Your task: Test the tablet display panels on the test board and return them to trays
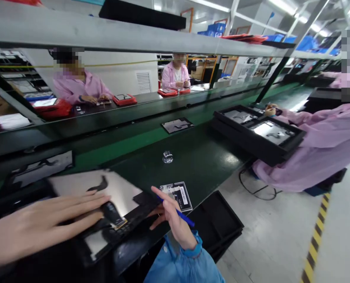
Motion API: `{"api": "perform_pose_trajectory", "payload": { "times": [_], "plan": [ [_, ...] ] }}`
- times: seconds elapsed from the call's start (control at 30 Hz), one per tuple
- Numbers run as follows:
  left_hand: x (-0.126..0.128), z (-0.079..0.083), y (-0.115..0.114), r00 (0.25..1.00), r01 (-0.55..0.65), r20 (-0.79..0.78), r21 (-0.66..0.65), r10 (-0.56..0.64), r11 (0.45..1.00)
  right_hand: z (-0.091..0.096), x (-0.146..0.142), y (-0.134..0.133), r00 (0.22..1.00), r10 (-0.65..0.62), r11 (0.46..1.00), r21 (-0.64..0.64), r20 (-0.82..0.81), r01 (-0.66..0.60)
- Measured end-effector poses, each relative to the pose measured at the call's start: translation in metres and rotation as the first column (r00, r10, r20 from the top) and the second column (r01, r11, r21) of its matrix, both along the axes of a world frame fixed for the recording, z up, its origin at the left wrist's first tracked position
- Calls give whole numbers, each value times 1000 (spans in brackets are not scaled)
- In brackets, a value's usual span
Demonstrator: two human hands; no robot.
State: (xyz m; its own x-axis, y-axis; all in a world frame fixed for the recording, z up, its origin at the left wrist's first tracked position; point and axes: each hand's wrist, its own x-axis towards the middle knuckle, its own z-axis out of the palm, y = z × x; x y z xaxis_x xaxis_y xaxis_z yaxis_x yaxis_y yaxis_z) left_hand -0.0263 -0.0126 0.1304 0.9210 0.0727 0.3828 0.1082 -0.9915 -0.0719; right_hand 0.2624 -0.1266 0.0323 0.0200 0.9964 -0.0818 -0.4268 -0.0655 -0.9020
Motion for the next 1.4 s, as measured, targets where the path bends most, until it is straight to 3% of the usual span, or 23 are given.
{"api": "perform_pose_trajectory", "payload": {
  "times": [0.1,0.2,0.27,0.33,0.43,0.53,0.63,0.73,0.8,0.87,0.93,0.97,1.0,1.1,1.17,1.23,1.4],
  "plan": [
    [45,-20,12,984,171,32,140,-177,975,2,1,-1,988,-152,984,-95,-10,151],
    [60,-60,27,973,220,64,50,-222,974,-6,1,-4,959,-277,946,-158,63,284],
    [57,-87,33,985,159,67,-33,-156,987,-16,-1,-3,932,-331,930,-117,149,349],
    [50,-106,37,999,17,32,-109,-14,994,-25,-5,-1,897,-357,926,-30,262,377],
    [41,-117,39,969,-231,-134,-195,207,953,-34,-15,6,849,-360,929,60,387,366],
    [36,-118,46,920,-373,-251,-324,301,870,-36,-27,13,825,-336,937,70,454,343],
    [41,-119,56,910,-415,-253,-523,330,745,-37,-39,18,726,-329,939,125,604,322],
    [56,-121,65,869,-469,-233,-671,437,574,-41,-43,21,538,-248,960,130,806,248],
    [66,-120,68,837,-476,-209,-734,505,485,-43,-41,22,365,-191,971,122,911,205],
    [73,-118,68,843,-424,-180,-803,507,419,-41,-35,22,188,-191,970,156,964,184],
    [76,-115,68,864,-354,-168,-872,474,338,-34,-30,22,86,-230,960,212,969,181],
    [76,-114,68,871,-337,-180,-896,456,290,-30,-29,23,92,-251,955,231,964,184],
    [75,-113,68,873,-336,-205,-910,442,241,-25,-30,24,149,-254,956,225,956,186],
    [71,-112,68,856,-364,-280,-923,434,123,-17,-40,36,482,-164,984,107,860,144],
    [69,-111,70,855,-350,-272,-931,442,103,-20,-52,48,635,-74,997,42,769,65],
    [68,-111,71,857,-335,-246,-934,453,125,-29,-63,59,673,-41,999,35,738,22],
    [68,-108,70,841,-396,-287,-904,459,161,-45,-72,71,636,-92,995,39,766,97]
  ]
}}
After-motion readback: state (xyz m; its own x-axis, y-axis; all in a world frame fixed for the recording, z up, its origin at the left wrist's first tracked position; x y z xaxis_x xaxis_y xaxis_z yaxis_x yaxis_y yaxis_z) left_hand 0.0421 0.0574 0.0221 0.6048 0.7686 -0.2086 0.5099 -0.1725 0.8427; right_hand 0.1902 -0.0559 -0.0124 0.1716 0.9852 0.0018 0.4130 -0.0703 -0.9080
